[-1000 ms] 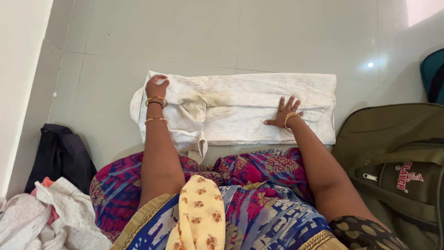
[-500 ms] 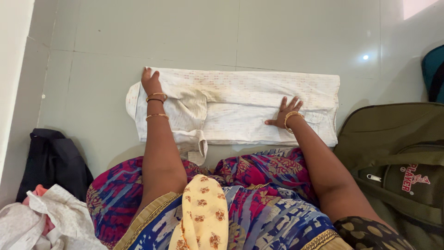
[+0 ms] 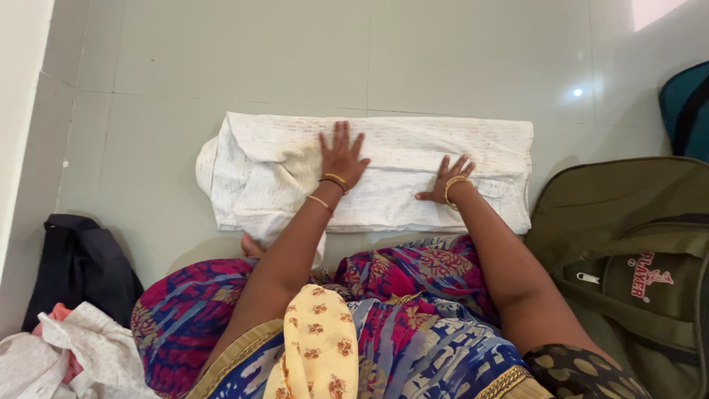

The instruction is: The person folds a white shirt on the floor by bringing the sleeves in and folding the body into a rectangle.

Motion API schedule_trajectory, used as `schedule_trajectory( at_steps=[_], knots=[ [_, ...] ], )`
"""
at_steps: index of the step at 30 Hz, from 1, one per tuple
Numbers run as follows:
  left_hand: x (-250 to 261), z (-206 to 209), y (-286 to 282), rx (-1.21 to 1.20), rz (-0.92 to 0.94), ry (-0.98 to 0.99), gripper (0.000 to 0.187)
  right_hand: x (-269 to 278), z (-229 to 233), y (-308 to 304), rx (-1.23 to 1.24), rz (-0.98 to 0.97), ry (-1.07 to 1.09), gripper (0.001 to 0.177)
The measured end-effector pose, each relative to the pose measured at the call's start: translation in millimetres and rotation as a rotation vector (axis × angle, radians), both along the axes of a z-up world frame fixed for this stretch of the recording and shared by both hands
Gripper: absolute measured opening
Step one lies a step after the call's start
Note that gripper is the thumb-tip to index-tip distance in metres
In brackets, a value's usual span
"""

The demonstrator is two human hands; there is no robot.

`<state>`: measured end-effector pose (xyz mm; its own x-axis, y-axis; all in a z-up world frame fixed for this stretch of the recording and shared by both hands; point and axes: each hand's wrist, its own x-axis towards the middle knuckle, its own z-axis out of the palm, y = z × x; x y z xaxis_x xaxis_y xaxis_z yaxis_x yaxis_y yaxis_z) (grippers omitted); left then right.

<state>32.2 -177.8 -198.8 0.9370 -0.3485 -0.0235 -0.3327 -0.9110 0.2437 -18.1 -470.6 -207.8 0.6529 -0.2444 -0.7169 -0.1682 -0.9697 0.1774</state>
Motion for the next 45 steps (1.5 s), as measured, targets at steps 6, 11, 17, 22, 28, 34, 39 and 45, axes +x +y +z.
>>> schedule_trajectory(
  at_steps=[6,11,17,22,28,34,39,45],
  knots=[
    [-4,-16,41,0.019,0.062,0.004,0.071,7,11,-12,-0.036,0.085,0.080,0.139],
    [-4,-17,41,0.020,0.063,-0.021,0.074,23,31,-46,0.090,-0.029,-0.024,0.081],
    [-7,-9,42,0.043,0.064,0.014,0.075,35,-12,24,0.720,0.204,-0.744,0.074],
    [-7,-5,40,0.058,0.064,0.018,0.075,42,-41,27,0.540,0.313,-0.576,0.079],
    [-8,-3,42,0.055,0.058,0.014,0.074,50,-48,-49,0.290,0.101,-0.597,0.075],
    [-9,-1,41,0.062,0.065,0.038,0.073,31,-34,-113,0.168,-0.162,-0.698,0.074],
    [-9,0,41,0.061,0.064,0.037,0.073,20,-19,-139,0.095,-0.283,-0.737,0.078],
    [-8,0,40,0.062,0.067,0.042,0.074,10,-7,-159,0.052,-0.485,-0.761,0.079]
  ],
)
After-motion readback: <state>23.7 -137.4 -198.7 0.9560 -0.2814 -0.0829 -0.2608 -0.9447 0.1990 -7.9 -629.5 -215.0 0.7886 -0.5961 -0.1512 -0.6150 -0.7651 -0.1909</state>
